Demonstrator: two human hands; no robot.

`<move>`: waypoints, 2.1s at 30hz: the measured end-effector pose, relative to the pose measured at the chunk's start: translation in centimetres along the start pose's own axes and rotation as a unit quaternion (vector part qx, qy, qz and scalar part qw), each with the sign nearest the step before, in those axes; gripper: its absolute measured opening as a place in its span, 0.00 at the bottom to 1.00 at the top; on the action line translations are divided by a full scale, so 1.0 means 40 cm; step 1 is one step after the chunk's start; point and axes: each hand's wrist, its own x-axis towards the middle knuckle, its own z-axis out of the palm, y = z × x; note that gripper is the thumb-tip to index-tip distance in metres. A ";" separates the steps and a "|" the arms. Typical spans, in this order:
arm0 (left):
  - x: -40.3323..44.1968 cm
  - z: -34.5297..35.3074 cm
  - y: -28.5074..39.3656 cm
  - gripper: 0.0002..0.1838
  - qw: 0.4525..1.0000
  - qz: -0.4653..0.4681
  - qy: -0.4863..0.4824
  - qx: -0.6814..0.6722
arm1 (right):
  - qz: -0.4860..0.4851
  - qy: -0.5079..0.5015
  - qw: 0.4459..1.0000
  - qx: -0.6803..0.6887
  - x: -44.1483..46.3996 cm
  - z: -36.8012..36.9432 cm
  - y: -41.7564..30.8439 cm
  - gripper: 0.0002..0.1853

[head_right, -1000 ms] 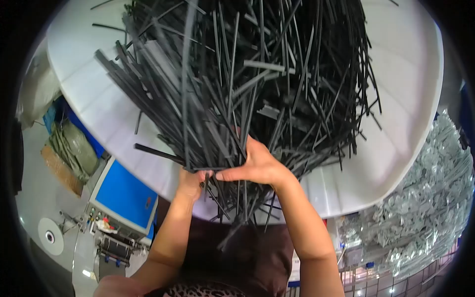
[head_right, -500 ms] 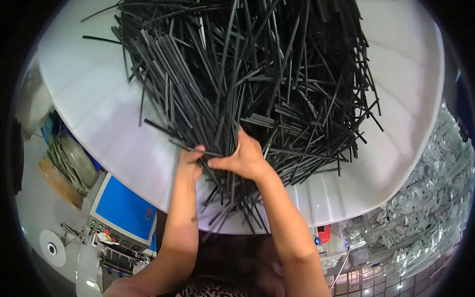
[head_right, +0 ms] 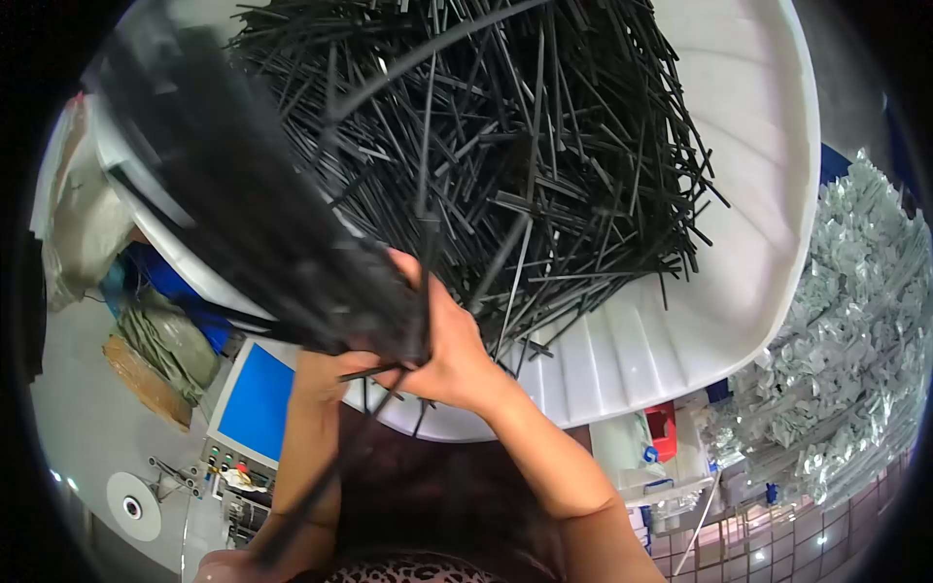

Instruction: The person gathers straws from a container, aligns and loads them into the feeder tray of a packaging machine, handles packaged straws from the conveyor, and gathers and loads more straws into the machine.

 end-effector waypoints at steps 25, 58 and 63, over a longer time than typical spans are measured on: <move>0.192 0.304 0.049 0.49 0.901 -0.072 -0.303 0.303 | 0.104 0.273 0.820 0.492 -0.153 -0.095 0.060 0.32; 0.210 0.326 -0.070 0.37 0.788 -0.120 -0.380 0.469 | 0.099 0.297 0.775 0.549 -0.238 -0.086 0.182 0.25; 0.012 0.068 -0.109 0.34 0.815 -0.408 -0.163 0.377 | 0.192 0.169 0.720 0.645 -0.316 0.162 0.184 0.46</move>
